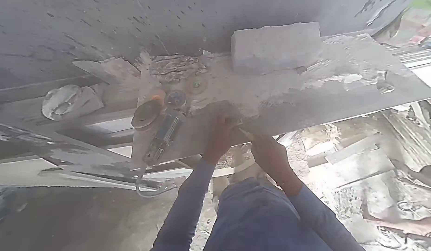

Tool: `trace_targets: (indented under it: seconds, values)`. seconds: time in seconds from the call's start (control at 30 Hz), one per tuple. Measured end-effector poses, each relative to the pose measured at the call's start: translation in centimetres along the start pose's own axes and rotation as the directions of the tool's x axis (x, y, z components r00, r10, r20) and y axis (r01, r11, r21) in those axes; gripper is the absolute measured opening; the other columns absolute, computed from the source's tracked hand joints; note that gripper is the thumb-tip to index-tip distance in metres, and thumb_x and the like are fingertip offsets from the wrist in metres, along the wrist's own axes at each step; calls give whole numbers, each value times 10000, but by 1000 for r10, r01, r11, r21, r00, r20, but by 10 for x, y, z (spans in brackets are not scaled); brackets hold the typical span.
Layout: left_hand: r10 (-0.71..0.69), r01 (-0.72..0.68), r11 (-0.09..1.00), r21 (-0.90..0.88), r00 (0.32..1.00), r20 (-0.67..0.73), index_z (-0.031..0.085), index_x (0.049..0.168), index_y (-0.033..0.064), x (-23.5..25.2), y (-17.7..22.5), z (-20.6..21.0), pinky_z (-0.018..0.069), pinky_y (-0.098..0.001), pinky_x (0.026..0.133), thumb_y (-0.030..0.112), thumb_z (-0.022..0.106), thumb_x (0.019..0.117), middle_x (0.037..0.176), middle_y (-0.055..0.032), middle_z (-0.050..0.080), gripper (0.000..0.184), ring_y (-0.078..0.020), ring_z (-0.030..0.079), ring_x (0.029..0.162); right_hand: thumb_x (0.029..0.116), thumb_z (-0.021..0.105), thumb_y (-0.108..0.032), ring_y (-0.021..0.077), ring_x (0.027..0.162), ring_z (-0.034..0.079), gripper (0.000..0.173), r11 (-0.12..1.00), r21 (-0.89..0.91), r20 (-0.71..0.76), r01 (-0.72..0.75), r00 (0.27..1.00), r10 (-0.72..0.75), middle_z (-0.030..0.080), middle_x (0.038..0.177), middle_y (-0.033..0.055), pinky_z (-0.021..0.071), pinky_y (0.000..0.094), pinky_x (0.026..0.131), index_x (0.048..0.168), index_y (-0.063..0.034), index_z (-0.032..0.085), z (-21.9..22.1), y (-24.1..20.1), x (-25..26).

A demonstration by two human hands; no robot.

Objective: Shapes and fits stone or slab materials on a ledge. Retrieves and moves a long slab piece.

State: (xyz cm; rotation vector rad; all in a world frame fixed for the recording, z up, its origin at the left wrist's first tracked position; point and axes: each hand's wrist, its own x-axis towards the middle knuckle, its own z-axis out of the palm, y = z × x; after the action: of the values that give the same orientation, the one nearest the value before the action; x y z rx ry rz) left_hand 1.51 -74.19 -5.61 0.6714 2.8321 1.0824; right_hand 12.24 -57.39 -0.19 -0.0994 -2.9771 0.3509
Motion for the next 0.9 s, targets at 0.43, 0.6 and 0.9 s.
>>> trace_targets:
  seconds: [0.43,0.6,0.9]
  values:
    - [11,-11,1000,23,1000,-16,723,1277,262,-2,0,-1,442,-492,1103,105,556,969,1466,-66,530,384,-280,470,1373,970,589,-173,313,864,734,230,994,-97,0,41,999,-41,722,974,148,598,446,623,1092,-43,735,-6,-3,2]
    - [2,-2,1000,25,1000,-5,721,1285,259,-1,2,-2,442,-490,1109,105,544,975,1452,-76,541,389,-280,477,1370,1008,549,-239,311,927,734,277,998,-52,60,-42,997,45,730,1037,135,604,466,680,1141,-78,731,-16,2,1]
    - [16,-15,995,102,1000,-14,709,1297,285,0,7,-6,451,-486,1104,99,528,964,1442,-89,553,422,-281,513,1342,915,644,-176,266,835,736,277,920,343,-150,-192,955,256,745,1013,115,610,509,691,1151,-55,722,-6,56,-46]
